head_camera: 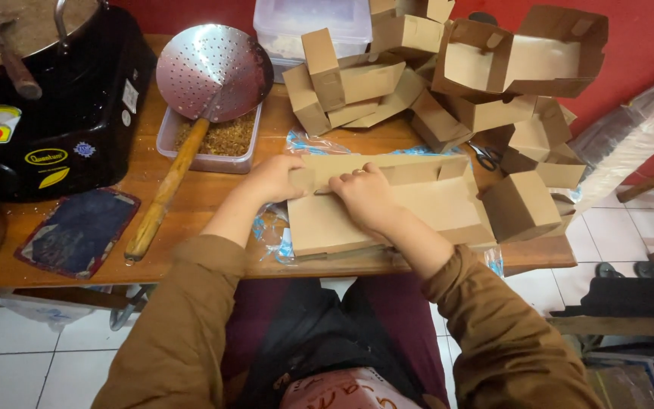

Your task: The person assembles small cardboard boxes by folding flaps and securing tabs. They handle flat cardboard sheets, fold them into box shapes, and place finished boxes on a pile. The person briefly stirs a pot on a portable stove before returning to box assembly.

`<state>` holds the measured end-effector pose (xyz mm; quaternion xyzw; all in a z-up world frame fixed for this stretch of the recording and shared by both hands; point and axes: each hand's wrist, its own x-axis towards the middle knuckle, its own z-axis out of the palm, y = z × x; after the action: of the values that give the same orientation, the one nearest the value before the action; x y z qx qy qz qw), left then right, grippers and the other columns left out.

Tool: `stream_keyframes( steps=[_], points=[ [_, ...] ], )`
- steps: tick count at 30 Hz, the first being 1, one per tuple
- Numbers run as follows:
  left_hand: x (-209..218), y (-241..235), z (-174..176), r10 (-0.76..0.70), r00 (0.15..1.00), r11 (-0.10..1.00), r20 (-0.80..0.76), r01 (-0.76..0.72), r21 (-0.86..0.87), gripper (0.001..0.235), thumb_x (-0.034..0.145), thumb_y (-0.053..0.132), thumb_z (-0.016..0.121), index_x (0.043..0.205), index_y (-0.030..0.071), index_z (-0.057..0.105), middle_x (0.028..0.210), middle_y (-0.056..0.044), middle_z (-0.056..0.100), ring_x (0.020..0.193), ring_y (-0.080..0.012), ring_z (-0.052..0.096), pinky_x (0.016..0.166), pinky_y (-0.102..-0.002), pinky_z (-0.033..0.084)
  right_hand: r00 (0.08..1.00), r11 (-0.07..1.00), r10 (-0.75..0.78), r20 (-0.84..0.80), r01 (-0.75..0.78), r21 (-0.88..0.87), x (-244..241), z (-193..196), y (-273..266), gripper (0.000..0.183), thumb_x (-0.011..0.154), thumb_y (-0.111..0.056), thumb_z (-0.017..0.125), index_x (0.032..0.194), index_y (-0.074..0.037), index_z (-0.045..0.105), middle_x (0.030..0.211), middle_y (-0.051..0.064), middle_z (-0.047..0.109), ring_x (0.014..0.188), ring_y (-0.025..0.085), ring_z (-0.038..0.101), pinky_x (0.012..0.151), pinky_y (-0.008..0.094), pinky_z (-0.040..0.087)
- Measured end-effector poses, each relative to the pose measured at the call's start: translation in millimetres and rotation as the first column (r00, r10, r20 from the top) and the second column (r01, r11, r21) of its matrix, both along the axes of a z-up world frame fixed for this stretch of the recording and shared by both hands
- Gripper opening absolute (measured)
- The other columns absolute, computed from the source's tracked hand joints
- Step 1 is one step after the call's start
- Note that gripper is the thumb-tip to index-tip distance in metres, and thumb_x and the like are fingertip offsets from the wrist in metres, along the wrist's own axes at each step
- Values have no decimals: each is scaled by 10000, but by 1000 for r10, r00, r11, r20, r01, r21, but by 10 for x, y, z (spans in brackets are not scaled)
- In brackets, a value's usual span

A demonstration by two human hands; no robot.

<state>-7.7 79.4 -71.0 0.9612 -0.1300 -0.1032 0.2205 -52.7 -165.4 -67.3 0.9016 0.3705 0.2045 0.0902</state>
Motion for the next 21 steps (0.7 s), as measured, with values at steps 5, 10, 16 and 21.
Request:
stream_keyframes(
  steps=[5, 10, 16, 21],
  points=[
    [-285, 1, 120, -82, 979, 996, 188, 72, 61, 454, 770, 408, 790, 1207, 342, 687, 1144, 61, 736, 1144, -203, 652, 958, -424, 405, 997, 998, 20, 68, -23, 51, -91, -5, 29, 76, 907, -201, 548, 902, -216, 622, 719, -16, 682, 694, 186, 692, 764, 351, 458],
    [-566, -40, -121, -133, 839, 988, 528, 153, 7, 157, 780, 236, 708, 840, 368, 648, 849, 173, 675, 966, -104, 619, 915, -371, 372, 980, 993, 53, 193, -72, 97, -80, -148, 16, 90, 913, -222, 580, 839, -200, 627, 666, -2, 637, 648, 189, 663, 756, 350, 457],
    [-875, 69, -51, -228, 768, 964, 598, 263, 29, 214, 765, 172, 591, 940, 277, 653, 870, 69, 647, 958, -140, 634, 948, -401, 359, 975, 988, 45, 218, -75, 133, -79, -167, 19, 106, 910, -263, 627, 821, -205, 637, 659, 9, 642, 646, 188, 666, 816, 352, 473],
    [-1020, 119, 126, -116, 935, 965, 336, 186, -184, 371, 804, 227, 645, 1171, 260, 684, 1157, 8, 710, 1128, -243, 648, 964, -456, 391, 987, 993, 28, 157, -46, 113, -130, -81, 48, 106, 921, -201, 575, 855, -150, 640, 727, 41, 675, 727, 215, 702, 916, 388, 471]
  ],
)
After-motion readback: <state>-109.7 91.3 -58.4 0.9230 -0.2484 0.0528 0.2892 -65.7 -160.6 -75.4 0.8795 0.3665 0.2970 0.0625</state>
